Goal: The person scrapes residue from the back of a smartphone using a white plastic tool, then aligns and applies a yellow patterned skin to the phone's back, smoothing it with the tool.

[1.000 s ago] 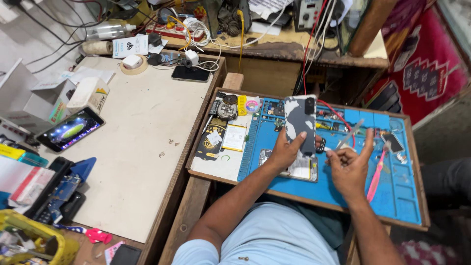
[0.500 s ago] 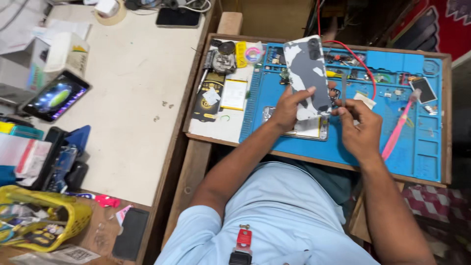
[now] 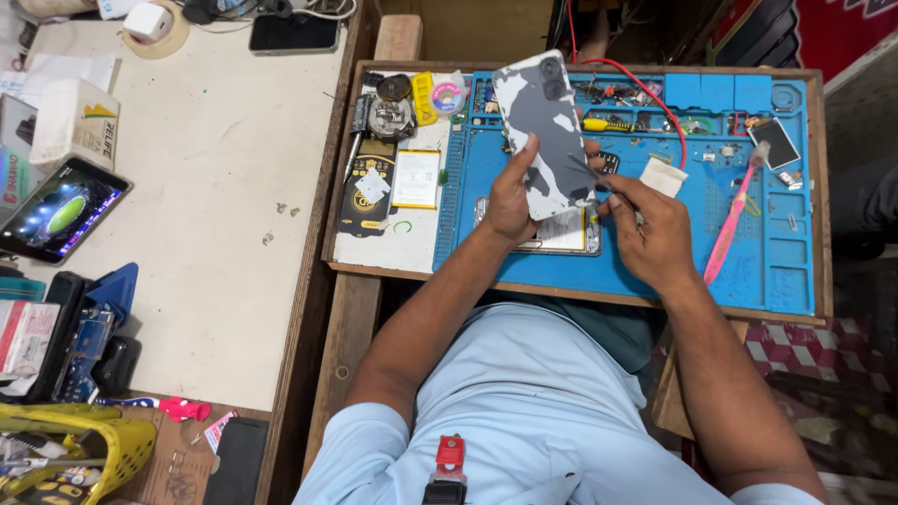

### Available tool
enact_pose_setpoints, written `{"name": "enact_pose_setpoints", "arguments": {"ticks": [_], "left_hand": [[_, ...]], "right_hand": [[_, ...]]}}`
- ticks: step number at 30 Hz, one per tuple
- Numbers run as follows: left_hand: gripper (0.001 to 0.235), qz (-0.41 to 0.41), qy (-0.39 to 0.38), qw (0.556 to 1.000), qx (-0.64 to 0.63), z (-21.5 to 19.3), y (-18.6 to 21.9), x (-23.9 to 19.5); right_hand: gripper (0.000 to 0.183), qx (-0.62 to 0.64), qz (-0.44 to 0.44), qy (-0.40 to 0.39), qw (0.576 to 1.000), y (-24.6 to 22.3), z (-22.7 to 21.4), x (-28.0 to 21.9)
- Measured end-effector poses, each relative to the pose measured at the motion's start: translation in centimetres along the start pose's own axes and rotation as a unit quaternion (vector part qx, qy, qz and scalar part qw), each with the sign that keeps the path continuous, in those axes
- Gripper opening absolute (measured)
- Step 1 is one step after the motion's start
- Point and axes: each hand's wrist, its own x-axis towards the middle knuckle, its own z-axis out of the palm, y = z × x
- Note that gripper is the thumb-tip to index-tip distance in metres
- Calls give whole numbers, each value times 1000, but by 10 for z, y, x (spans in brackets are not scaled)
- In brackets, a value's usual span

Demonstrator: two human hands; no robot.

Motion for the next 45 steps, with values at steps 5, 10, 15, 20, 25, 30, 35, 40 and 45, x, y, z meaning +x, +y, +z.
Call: {"name": "enact_pose_setpoints", "arguments": {"ticks": [5, 10, 15, 20, 25, 30, 35, 40, 45], "left_hand": [[70, 42, -13, 999, 4, -10, 0, 1], [72, 76, -10, 997, 17, -8, 0, 0], [73, 98, -17, 995, -1, -11, -1, -1], [76, 107, -23, 994, -16, -8, 1, 4], [82, 111, -20, 993, -24, -9, 1, 4], [95, 135, -41, 989, -42, -5, 2, 1], [114, 141, -45, 985, -89, -1, 5, -3], [120, 152, -25, 985, -81, 0, 4, 0], [116, 169, 1, 982, -80, -4, 3, -1]], "right_hand": [[18, -27, 8, -12, 1000, -1, 2, -1], [17, -121, -15, 6, 993, -3, 7, -4], [17, -147, -44, 10, 988, -6, 16, -11], [22, -156, -60, 38, 985, -12, 17, -6], [24, -163, -85, 10, 983, -18, 24, -9], [23, -187, -26, 12, 982, -28, 30, -9], [18, -156, -60, -21, 986, -33, 40, -16], [19, -193, -38, -26, 980, -29, 45, -17], [7, -194, -42, -10, 980, -36, 48, -17]]}}
